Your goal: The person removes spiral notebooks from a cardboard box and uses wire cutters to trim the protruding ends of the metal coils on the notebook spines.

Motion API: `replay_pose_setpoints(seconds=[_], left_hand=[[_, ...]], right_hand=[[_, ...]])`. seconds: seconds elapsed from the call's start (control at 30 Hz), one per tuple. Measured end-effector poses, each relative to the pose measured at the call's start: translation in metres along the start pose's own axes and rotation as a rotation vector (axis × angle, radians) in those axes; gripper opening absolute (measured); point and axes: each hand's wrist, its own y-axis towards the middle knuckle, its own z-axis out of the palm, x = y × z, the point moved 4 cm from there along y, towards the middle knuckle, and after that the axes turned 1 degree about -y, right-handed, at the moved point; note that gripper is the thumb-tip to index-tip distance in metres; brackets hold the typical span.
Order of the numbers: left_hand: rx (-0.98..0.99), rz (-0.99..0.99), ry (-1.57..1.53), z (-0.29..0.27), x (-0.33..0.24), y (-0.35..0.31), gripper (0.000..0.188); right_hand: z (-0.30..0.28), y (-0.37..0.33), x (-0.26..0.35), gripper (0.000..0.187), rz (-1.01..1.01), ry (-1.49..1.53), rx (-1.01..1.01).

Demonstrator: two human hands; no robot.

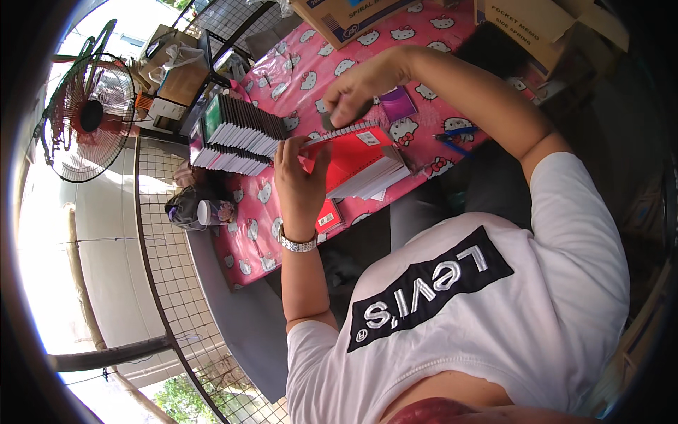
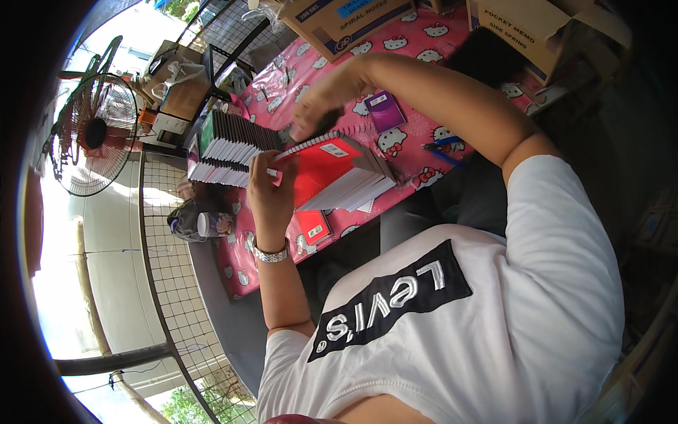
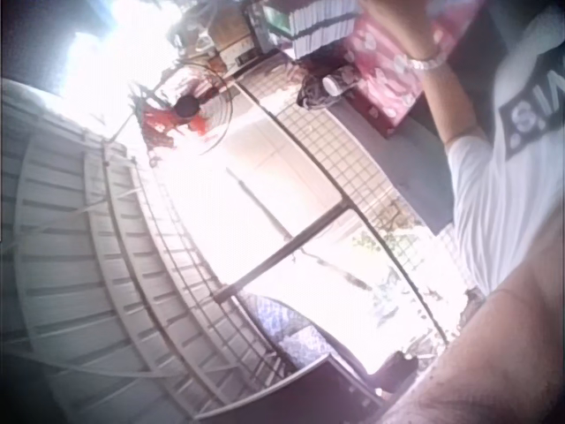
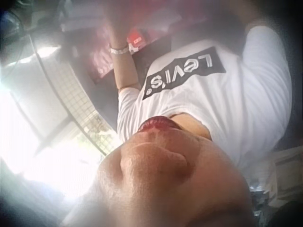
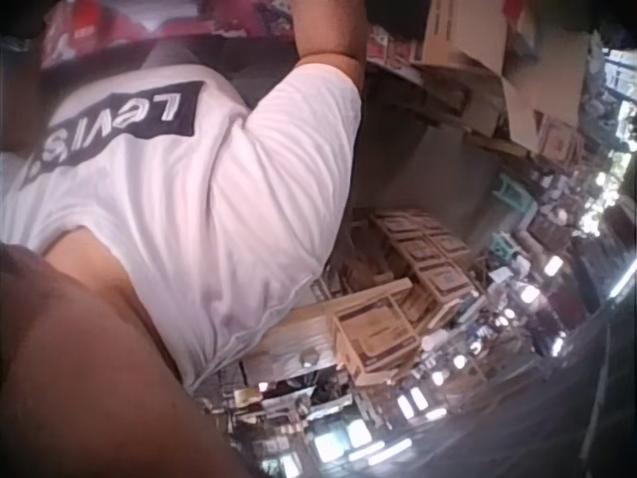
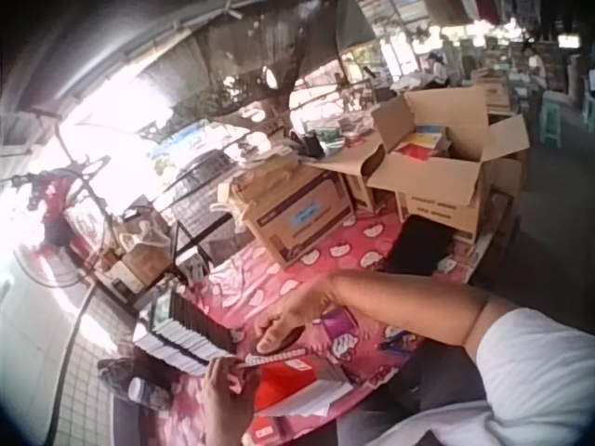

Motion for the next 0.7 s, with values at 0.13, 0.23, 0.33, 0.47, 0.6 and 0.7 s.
replay_pose_setpoints(seconds=[0.13,0.23,0.33,0.47,0.6,0.7], left_hand=[[0.049,-0.068,-0.017,0.000,-0.004,0.002,0.026],[0.065,-0.124,-0.095,0.002,0.002,0.002,0.025],[0.070,-0.153,-0.177,0.005,0.012,0.002,0.024],[0.068,-0.133,-0.225,0.008,0.019,0.003,0.023],[0.039,-0.207,-0.228,0.006,0.013,0.000,0.024],[0.042,-0.209,-0.248,0.010,0.015,0.003,0.024]], right_hand=[[-0.001,0.007,-0.004,0.039,-0.002,0.123,-0.033],[-0.008,0.009,-0.010,0.059,-0.136,0.436,-0.069],[-0.015,0.014,-0.007,0.060,-0.070,0.153,-0.003],[-0.016,0.016,-0.012,0.057,-0.035,0.338,-0.011],[0.001,0.007,-0.012,0.057,-0.059,0.521,-0.154],[-0.003,0.008,-0.023,0.055,-0.175,0.578,-0.120]])
